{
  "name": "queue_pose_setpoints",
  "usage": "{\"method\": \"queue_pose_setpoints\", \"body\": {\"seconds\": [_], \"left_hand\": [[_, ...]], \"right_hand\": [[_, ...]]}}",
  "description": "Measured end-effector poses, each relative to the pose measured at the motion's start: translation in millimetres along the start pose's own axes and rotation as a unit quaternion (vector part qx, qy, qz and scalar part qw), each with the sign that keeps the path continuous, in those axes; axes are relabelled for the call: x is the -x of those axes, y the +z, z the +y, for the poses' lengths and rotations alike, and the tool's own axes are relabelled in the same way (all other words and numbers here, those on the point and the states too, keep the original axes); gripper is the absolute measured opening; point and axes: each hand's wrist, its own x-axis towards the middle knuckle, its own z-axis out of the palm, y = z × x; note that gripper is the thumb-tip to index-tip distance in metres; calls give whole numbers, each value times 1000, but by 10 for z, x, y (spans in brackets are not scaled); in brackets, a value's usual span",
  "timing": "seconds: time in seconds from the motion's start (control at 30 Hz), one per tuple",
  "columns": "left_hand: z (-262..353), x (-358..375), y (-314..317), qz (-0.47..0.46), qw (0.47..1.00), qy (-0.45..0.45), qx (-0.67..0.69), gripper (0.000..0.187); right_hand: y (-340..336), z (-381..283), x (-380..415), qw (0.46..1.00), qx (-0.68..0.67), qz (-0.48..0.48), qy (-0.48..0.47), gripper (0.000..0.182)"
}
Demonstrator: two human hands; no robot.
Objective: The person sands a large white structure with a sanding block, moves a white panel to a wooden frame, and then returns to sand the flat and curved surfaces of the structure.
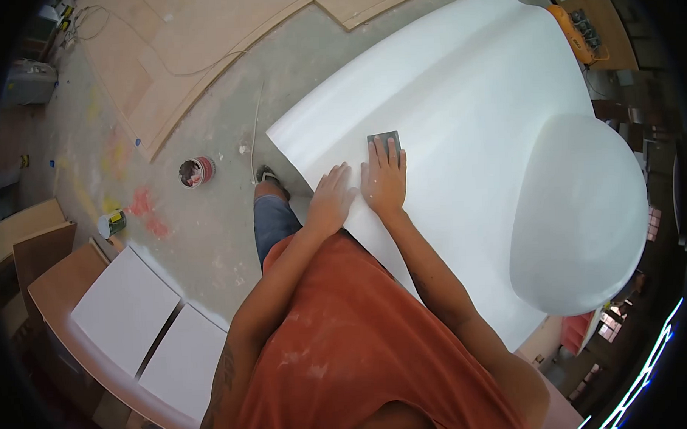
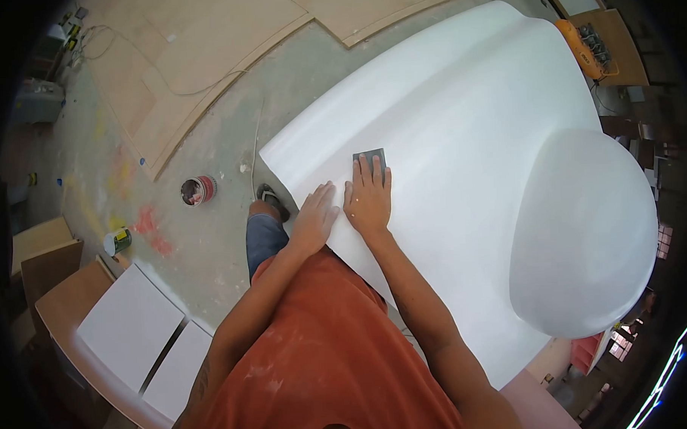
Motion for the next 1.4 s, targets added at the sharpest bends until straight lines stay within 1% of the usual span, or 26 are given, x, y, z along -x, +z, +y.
{"method": "queue_pose_setpoints", "body": {"seconds": [0.03,0.07,0.13,0.17,0.2,0.23,0.27,0.3,0.33,0.37,0.4,0.43,0.47,0.5,0.53,0.57,0.6,0.63,0.73,0.8,0.87,1.0,1.1,1.27,1.37,1.4], "left_hand": [[-97,62,58,10,995,-67,70,57],[-57,23,61,6,995,-71,71,57],[78,-406,24,57,956,-62,282,56],[72,-646,11,50,956,-62,283,56],[36,-904,-7,-29,918,-154,364,57],[-6,-1092,-24,-113,859,-244,435,58],[-25,-1181,11,-132,857,-244,435,58],[-82,-1316,61,-186,923,-230,247,62],[-119,-1414,123,-230,951,-201,51,66],[-43,-1451,234,-184,954,-232,43,79],[6,-1589,337,-194,952,-233,48,79],[12,-1759,448,-182,955,-235,30,85],[28,-1901,565,-172,956,-238,11,91],[92,-2150,642,-140,960,-236,62,92],[23,-2414,949,-89,975,-198,47,89],[-62,-2688,1282,-38,985,-162,37,87],[-57,-3075,1344,-13,992,-122,42,79],[10,-3478,1212,-92,991,-96,21,74],[-287,-4292,1292,15,990,108,-91,62],[-495,-4298,1063,-19,968,208,-142,60],[-807,-3624,591,-104,961,207,-153,57],[-1661,-1259,-400,-286,943,52,-165,69],[-1594,-1403,-327,-264,948,70,-165,69],[-535,-4471,1015,-93,953,204,-205,60],[-282,-5792,1711,15,953,225,-202,58],[-285,-5967,1840,36,952,228,-199,57]], "right_hand": [[-7,-51,-19,1000,-1,-11,24,53],[3,-93,-11,998,-2,-21,51,53],[72,-75,-105,995,-51,-49,71,51],[150,-29,-107,986,-116,-91,78,50],[101,-46,-176,971,-181,-130,89,50],[33,-21,-232,955,-246,-116,121,44],[-282,36,-356,953,-243,-114,140,44],[-635,184,-548,866,-398,-170,251,39],[-841,389,-646,738,-537,-214,349,36],[-910,694,-650,880,-382,-104,261,30],[-951,1079,-689,934,-261,-37,243,32],[-785,1606,-664,952,-153,49,260,33],[-735,2034,-723,954,-40,82,287,40],[-714,2315,-790,927,-53,109,354,44],[-657,2515,-915,896,-63,143,417,48],[-561,2628,-1057,896,-57,137,418,48],[-455,2700,-1132,868,-1,146,474,51],[-347,2759,-1172,833,55,161,527,54],[-338,2764,-1118,836,30,182,516,53],[-403,2703,-1230,827,3,172,536,53],[-448,2664,-1210,825,39,148,544,54],[-402,2744,-1262,823,47,155,545,53],[-416,2715,-1286,821,52,141,550,54],[-444,2714,-1260,818,47,135,557,54],[-472,2711,-1259,821,36,143,552,54],[-492,2722,-1247,817,40,139,559,54]]}}
